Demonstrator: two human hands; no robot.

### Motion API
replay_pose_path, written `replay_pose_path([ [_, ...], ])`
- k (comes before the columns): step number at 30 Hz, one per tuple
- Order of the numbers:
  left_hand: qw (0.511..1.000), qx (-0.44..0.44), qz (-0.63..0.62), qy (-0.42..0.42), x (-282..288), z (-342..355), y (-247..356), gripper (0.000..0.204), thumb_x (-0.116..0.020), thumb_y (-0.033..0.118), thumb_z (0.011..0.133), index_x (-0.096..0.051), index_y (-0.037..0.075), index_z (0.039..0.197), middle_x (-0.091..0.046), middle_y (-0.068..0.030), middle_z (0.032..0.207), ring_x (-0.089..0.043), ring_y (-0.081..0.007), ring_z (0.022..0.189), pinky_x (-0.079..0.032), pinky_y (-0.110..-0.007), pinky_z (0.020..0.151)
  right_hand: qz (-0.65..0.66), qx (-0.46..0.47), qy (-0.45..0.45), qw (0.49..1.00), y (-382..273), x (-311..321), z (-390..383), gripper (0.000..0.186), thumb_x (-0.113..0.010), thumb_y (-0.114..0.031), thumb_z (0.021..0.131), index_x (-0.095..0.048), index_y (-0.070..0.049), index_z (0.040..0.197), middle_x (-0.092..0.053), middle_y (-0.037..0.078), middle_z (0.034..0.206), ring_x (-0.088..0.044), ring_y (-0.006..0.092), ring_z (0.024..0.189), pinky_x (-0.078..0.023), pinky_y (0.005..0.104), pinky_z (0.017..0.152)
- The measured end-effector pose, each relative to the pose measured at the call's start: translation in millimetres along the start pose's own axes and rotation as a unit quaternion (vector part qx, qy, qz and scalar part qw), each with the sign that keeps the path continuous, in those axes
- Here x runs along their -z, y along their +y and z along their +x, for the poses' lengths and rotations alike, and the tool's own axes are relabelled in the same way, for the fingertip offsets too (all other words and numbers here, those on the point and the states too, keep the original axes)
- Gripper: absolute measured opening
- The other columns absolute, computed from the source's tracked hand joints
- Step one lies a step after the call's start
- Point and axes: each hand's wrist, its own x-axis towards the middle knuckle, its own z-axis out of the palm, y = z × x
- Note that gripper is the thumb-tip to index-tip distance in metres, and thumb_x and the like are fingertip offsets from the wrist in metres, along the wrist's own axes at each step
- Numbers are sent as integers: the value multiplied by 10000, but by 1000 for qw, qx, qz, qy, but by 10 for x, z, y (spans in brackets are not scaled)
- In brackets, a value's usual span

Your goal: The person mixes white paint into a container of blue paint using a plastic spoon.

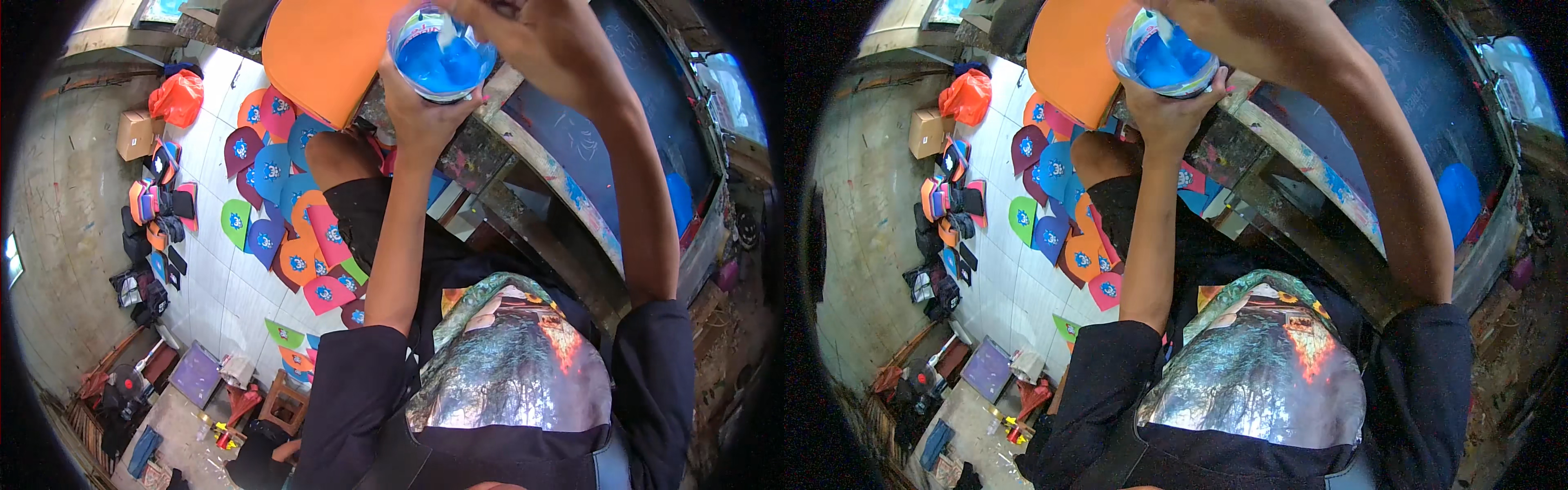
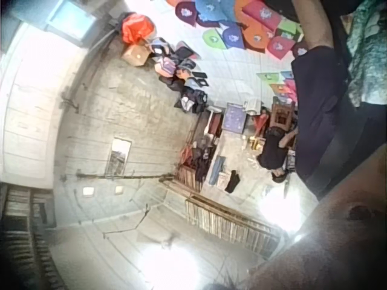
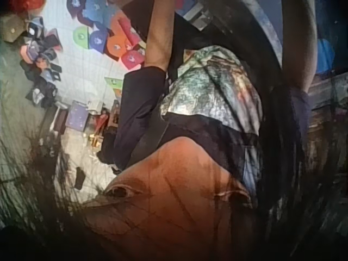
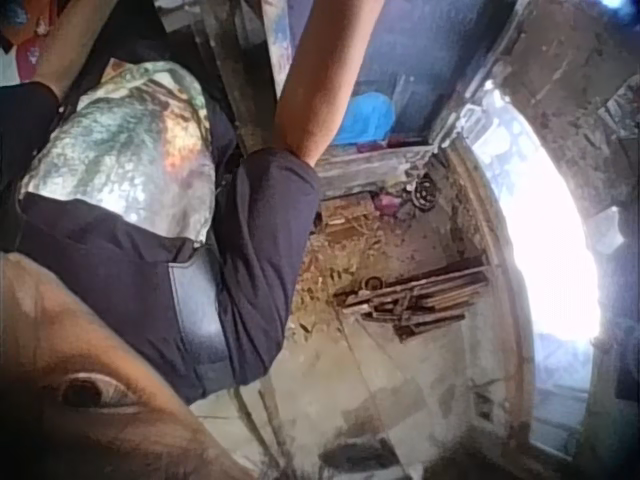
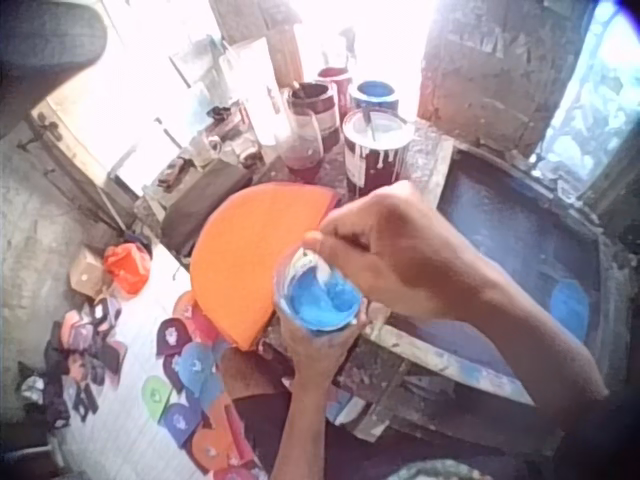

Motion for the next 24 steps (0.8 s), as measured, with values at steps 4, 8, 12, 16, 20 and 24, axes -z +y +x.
replay_pose_path([
  [4, 998, -22, 49, -23, 5, -17, -71, 972, -1042, 362, 582, -549, -34, 1321, -665, -205, 1274, -692, -346, 1159, -557, -435, 984, -58, 86, 27, 994, 15, -15, 6, 226, -689, -68, 975, -704, 86, 810, -646, 235, 678, -625, 300, 545, -516, 387, 576],
  [8, 997, 39, -58, 17, -41, -18, -16, 959, -1042, 336, 580, -567, -20, 1333, -673, -184, 1272, -696, -336, 1154, -556, -436, 982, -5, 183, 55, 982, 224, -79, 80, 202, -682, -73, 971, -710, 92, 858, -664, 251, 729, -665, 332, 607, -542, 393, 620],
  [12, 998, 50, -26, -40, 20, -51, -74, 1162, -1050, 324, 545, -403, -21, 1447, -605, -217, 1320, -654, -397, 1213, -534, -477, 1029, -81, 179, -43, 979, 77, 3, 51, 203, -673, -82, 972, -716, 95, 884, -678, 251, 764, -705, 342, 659, -561, 402, 645],
  [16, 998, 57, -18, -36, 13, -51, -65, 1116, -1035, 291, 566, -408, -16, 1436, -608, -215, 1318, -653, -396, 1223, -538, -476, 1022, -95, 80, 13, 992, 5, 15, 25, 242, -681, -93, 977, -706, 103, 837, -670, 246, 725, -682, 327, 615, -556, 378, 626],
  [20, 997, 53, -29, -37, -7, -34, -21, 1120, -1033, 278, 564, -404, -13, 1443, -616, -214, 1309, -660, -394, 1216, -548, -470, 1011, -18, -33, 23, 999, -37, 15, -54, 269, -677, -81, 978, -684, 110, 790, -634, 226, 647, -610, 220, 528, -516, 370, 566],
  [24, 999, 23, -4, -31, -1, -23, -40, 1125, -1036, 275, 559, -400, -17, 1440, -619, -220, 1308, -671, -396, 1197, -551, -466, 1005, -34, -25, 159, 986, -68, -47, -129, 261, -680, -60, 954, -673, 88, 739, -584, 199, 576, -512, 141, 475, -426, 367, 491],
])
